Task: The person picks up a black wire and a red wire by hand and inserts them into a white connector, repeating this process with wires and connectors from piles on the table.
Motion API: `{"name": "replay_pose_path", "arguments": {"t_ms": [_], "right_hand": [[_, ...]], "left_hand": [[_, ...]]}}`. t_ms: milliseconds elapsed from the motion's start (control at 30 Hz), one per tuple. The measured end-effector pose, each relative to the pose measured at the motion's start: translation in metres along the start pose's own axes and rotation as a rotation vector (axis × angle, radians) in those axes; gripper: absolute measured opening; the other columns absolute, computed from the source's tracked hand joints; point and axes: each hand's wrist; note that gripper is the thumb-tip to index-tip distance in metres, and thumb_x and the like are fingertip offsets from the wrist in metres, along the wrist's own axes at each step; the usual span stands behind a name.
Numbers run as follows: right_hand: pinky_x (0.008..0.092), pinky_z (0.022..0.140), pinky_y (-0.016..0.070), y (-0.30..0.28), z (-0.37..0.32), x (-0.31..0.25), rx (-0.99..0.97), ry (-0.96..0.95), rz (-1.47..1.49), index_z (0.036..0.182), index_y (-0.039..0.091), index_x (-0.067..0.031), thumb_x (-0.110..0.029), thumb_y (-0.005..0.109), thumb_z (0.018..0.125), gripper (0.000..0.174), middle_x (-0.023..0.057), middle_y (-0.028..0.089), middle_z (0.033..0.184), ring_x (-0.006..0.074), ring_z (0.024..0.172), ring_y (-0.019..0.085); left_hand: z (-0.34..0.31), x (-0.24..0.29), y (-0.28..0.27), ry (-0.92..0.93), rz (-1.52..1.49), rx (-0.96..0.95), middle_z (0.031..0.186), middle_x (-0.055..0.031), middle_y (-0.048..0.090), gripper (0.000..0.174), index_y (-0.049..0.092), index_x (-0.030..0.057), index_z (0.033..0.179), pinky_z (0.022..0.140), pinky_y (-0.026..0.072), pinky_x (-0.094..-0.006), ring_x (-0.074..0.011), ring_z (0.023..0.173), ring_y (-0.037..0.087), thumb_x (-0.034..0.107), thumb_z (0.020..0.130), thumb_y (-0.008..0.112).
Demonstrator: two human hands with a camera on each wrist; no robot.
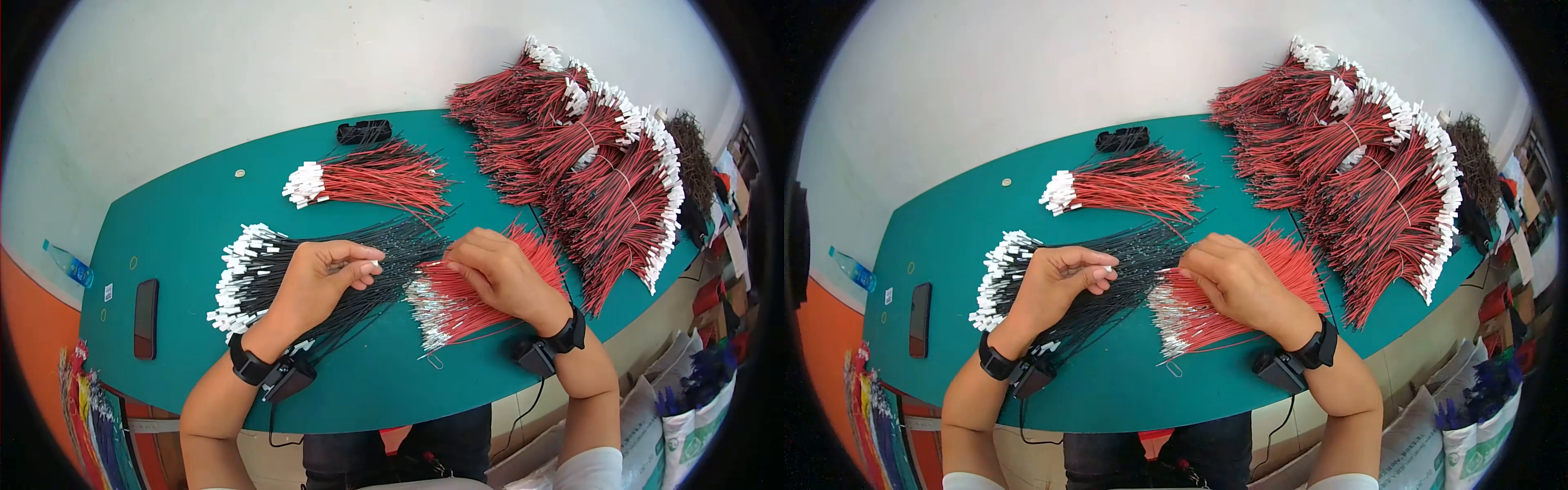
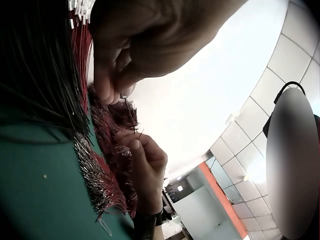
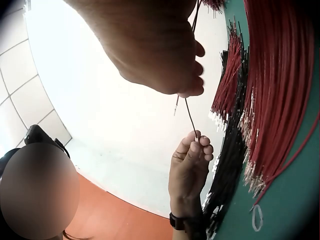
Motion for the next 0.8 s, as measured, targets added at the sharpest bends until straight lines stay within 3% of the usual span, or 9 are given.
{"name": "replay_pose_path", "arguments": {"t_ms": [133,233,333,433,467,567,667,800], "right_hand": [[0.0395,0.090,0.0509,-0.006,0.010,-0.012,0.179,-0.095,-0.087,0.097,0.068,-0.0025,0.001,0.070,0.084,0.014,0.0108,0.069,0.108,0.0307,0.100,0.064],[0.0387,0.087,0.0529,-0.009,0.011,-0.021,0.266,-0.153,-0.059,0.098,0.070,-0.0037,0.000,0.072,0.084,0.014,0.0109,0.070,0.106,0.0303,0.097,0.066],[0.0374,0.077,0.0546,-0.007,-0.001,-0.019,0.176,-0.113,0.208,0.102,0.071,-0.0047,-0.002,0.071,0.087,0.015,0.0123,0.071,0.097,0.0303,0.087,0.068],[0.0368,0.069,0.0542,-0.001,-0.005,-0.029,-0.034,0.010,0.243,0.105,0.071,-0.0050,-0.004,0.069,0.090,0.014,0.0139,0.070,0.092,0.0315,0.079,0.069],[0.0372,0.066,0.0533,0.005,-0.005,-0.029,-0.007,-0.017,0.244,0.112,0.069,-0.0047,-0.006,0.068,0.092,0.020,0.0152,0.069,0.089,0.0325,0.077,0.068],[0.0389,0.065,0.0524,0.013,-0.005,-0.028,0.009,0.053,0.274,0.111,0.066,-0.0042,-0.007,0.068,0.093,0.019,0.0149,0.067,0.085,0.0334,0.074,0.067],[0.0400,0.062,0.0508,0.006,-0.005,-0.035,-0.047,0.205,0.315,0.107,0.063,-0.0040,-0.009,0.068,0.093,0.015,0.0144,0.065,0.080,0.0334,0.072,0.065],[0.0410,0.060,0.0493,0.009,-0.006,-0.029,-0.006,0.139,0.285,0.098,0.063,-0.0033,-0.008,0.069,0.092,0.009,0.0139,0.064,0.077,0.0334,0.071,0.064]], "left_hand": [[0.000,-0.003,0.003,-0.036,-0.030,-0.013,0.095,-0.0121,0.075,0.018,0.072,-0.0046,0.111,0.075,0.0579,-0.0267,-0.0147,0.084,0.071,0.005,0.096,0.066],[-0.001,-0.005,0.007,-0.035,-0.055,0.003,0.095,-0.0124,0.075,0.018,0.071,-0.0046,0.110,0.075,0.0581,-0.0268,-0.0152,0.083,0.072,0.005,0.096,0.066],[-0.002,-0.005,0.010,-0.032,-0.100,0.016,0.095,-0.0124,0.075,0.019,0.070,-0.0047,0.112,0.076,0.0583,-0.0271,-0.0158,0.084,0.072,0.005,0.096,0.067],[-0.003,-0.002,0.014,-0.062,-0.170,0.002,0.095,-0.0127,0.074,0.021,0.068,-0.0046,0.114,0.076,0.0586,-0.0275,-0.0166,0.084,0.072,0.004,0.095,0.067],[-0.004,0.000,0.016,-0.075,-0.198,-0.009,0.095,-0.0129,0.074,0.022,0.068,-0.0046,0.115,0.076,0.0588,-0.0276,-0.0169,0.084,0.072,0.004,0.095,0.068],[-0.007,0.006,0.020,-0.127,-0.242,-0.039,0.095,-0.0137,0.074,0.022,0.067,-0.0044,0.114,0.077,0.0593,-0.0280,-0.0182,0.085,0.073,0.003,0.094,0.068],[-0.008,0.007,0.021,-0.157,-0.256,-0.057,0.095,-0.0145,0.074,0.018,0.067,-0.0040,0.110,0.077,0.0596,-0.0282,-0.0190,0.085,0.073,0.003,0.093,0.069],[-0.009,0.005,0.022,-0.187,-0.280,-0.089,0.095,-0.0147,0.074,0.017,0.067,-0.0036,0.108,0.077,0.0598,-0.0285,-0.0191,0.085,0.073,0.003,0.093,0.070]]}}
Point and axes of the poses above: each hand's wrist, its own z-axis towards the middle knuckle, its own y-axis out of the palm, x = y × z
